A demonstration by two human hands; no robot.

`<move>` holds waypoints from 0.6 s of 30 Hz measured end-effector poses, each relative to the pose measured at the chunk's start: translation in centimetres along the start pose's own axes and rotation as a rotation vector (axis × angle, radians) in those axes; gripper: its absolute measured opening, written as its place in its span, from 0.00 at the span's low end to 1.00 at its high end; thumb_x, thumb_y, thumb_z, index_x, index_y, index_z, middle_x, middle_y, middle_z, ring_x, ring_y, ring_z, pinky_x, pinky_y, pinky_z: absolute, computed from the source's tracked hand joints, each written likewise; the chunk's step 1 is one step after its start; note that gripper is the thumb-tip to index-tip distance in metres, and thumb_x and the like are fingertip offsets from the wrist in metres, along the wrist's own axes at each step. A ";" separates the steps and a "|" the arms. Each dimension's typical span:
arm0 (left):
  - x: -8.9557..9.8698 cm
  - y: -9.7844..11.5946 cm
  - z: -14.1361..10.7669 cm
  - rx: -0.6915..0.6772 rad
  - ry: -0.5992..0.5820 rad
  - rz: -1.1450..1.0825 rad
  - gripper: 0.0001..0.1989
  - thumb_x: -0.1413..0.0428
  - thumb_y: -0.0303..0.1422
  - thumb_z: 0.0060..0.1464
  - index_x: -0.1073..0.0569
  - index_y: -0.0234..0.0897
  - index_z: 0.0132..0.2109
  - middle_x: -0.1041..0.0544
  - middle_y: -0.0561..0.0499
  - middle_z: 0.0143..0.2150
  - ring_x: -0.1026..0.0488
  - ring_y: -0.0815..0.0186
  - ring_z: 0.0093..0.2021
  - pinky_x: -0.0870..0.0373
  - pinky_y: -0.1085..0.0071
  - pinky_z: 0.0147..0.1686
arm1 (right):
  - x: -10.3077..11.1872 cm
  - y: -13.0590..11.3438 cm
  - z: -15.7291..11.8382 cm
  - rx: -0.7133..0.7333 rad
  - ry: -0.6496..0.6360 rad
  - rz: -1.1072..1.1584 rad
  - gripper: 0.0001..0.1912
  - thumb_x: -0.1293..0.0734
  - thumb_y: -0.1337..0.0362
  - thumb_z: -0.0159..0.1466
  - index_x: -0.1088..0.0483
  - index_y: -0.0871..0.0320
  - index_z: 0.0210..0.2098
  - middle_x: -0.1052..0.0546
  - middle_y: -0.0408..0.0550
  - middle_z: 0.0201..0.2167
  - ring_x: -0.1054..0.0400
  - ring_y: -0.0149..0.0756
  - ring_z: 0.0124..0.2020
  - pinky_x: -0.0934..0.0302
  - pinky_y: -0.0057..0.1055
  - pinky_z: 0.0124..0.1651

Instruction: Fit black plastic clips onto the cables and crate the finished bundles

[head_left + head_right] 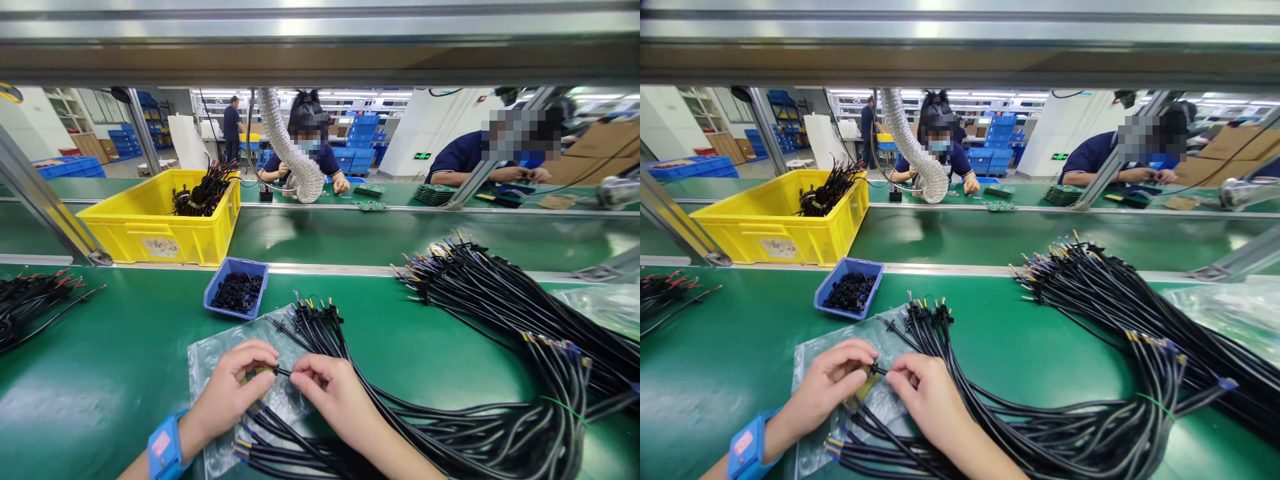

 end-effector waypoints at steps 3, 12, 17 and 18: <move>0.1 -1.4 0.3 0.103 0.016 -0.143 0.05 0.42 0.31 0.47 0.26 0.35 0.34 0.27 0.47 0.37 0.30 0.63 0.40 0.32 0.70 0.42 | 0.0 -0.8 -0.4 0.069 0.010 -0.131 0.12 0.39 0.61 0.61 0.30 0.59 0.25 0.31 0.41 0.20 0.39 0.30 0.22 0.48 0.25 0.27; -0.4 -2.1 0.2 0.224 -0.006 -0.076 0.05 0.40 0.28 0.42 0.25 0.34 0.31 0.25 0.49 0.32 0.29 0.65 0.32 0.32 0.72 0.33 | 0.0 -1.6 -0.8 0.138 -0.003 -0.171 0.16 0.44 0.61 0.65 0.30 0.58 0.26 0.30 0.42 0.21 0.38 0.30 0.24 0.47 0.26 0.29; -0.3 0.0 0.0 -0.011 0.028 0.220 0.01 0.39 0.28 0.45 0.23 0.36 0.29 0.24 0.49 0.29 0.28 0.64 0.32 0.32 0.71 0.35 | -0.6 -0.6 -0.5 0.031 -0.075 -0.041 0.17 0.43 0.59 0.63 0.33 0.59 0.23 0.37 0.39 0.17 0.43 0.29 0.21 0.50 0.25 0.25; -0.6 0.3 -0.2 -0.058 0.018 0.255 0.01 0.40 0.27 0.46 0.23 0.37 0.30 0.23 0.49 0.30 0.28 0.64 0.32 0.32 0.71 0.35 | -0.7 -0.3 -0.4 0.010 -0.092 0.002 0.16 0.43 0.59 0.62 0.33 0.59 0.22 0.38 0.39 0.16 0.44 0.28 0.20 0.51 0.25 0.24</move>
Point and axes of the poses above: each hand's wrist, its own z-axis towards the middle knuckle, its own x-axis out of the back of the hand, y = z × x, the point moved 8 cm from there along z, towards the middle knuckle
